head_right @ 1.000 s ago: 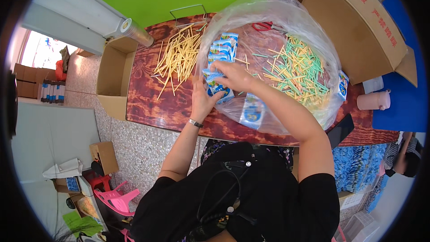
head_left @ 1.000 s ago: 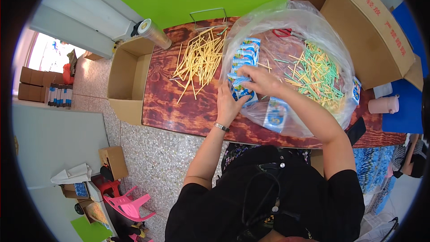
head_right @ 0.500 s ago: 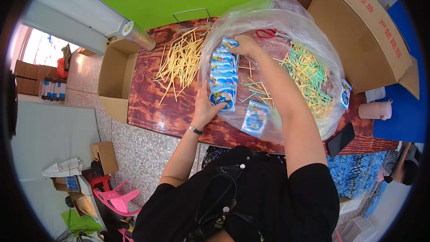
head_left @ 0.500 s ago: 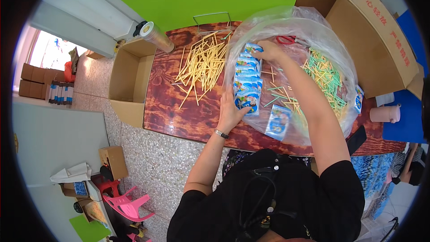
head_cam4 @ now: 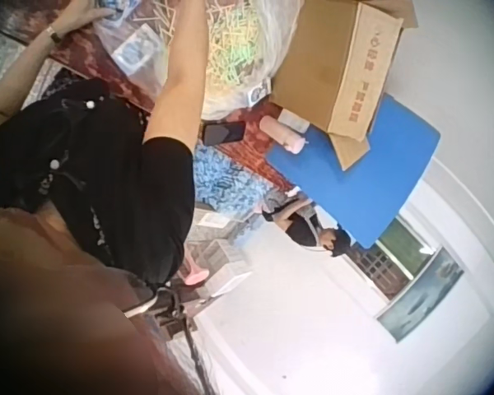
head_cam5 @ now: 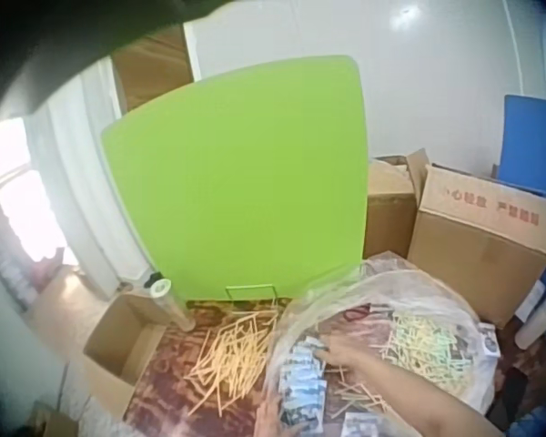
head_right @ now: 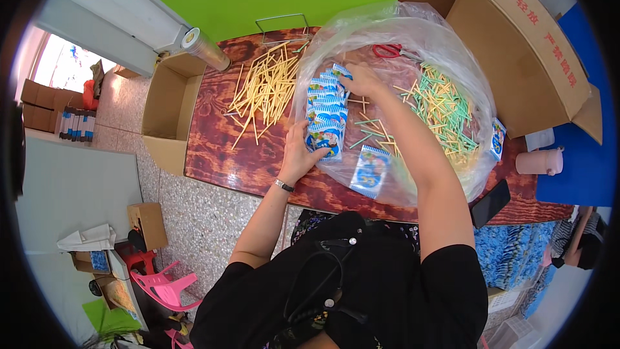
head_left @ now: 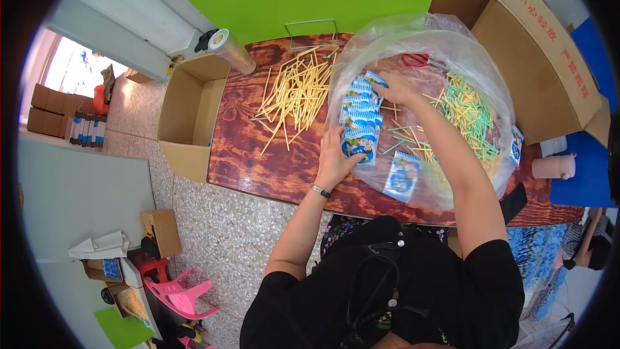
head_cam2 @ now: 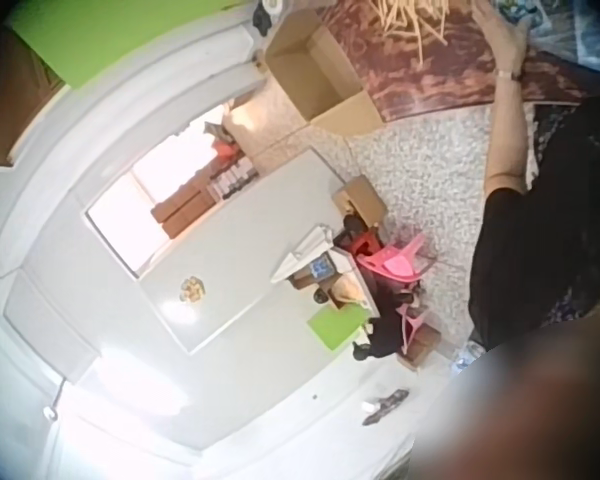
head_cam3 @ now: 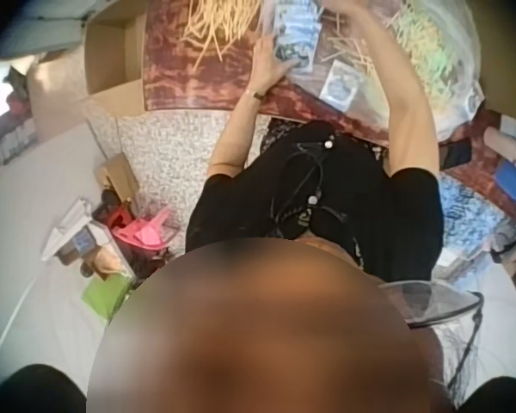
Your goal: Placing blue packets into a large plastic bag filled with colorful plastic sticks on a workbench.
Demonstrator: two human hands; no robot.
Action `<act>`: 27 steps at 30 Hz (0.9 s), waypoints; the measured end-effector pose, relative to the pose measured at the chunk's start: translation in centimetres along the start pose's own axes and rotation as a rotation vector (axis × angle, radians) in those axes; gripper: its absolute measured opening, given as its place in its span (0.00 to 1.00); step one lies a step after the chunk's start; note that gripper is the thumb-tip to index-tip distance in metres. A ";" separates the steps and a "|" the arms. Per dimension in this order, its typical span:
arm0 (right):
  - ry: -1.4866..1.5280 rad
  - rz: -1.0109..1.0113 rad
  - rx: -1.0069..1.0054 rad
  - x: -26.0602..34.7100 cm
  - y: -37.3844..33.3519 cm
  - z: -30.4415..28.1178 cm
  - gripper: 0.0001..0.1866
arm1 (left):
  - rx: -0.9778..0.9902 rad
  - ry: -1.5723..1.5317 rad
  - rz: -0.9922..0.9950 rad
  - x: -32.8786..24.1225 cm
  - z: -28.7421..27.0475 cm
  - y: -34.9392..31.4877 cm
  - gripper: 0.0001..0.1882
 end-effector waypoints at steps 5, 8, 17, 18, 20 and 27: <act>0.197 0.014 0.127 1.2 1.5 0.9 0.23 | 0.014 0.002 -0.079 0.6 -0.2 -0.3 0.44; 0.283 0.051 0.164 1.7 1.7 1.2 0.24 | 0.030 -0.003 -0.132 0.4 -0.4 -0.4 0.44; 0.776 -0.016 0.255 4.7 0.1 0.0 0.23 | -0.061 -0.184 -0.029 1.9 0.3 -1.1 0.50; 0.951 0.042 0.405 6.0 -1.5 -1.0 0.21 | -0.074 -0.210 -0.020 1.1 -0.2 -1.3 0.52; 0.868 -0.120 0.387 7.4 -3.8 -3.9 0.20 | -0.079 -0.241 -0.011 0.0 -0.7 -1.5 0.54; 0.903 -0.114 0.442 9.3 -10.6 -3.1 0.31 | -0.049 0.135 0.293 -2.8 -1.7 -1.1 0.60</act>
Point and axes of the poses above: each hand's wrist, its own y-axis towards the middle knuckle, its own z-axis out of the palm, x = y × z, the point moved 5 cm from there along y, towards the middle knuckle, and after that the axes turned 7 degrees about -y, right-handed, at the moved point
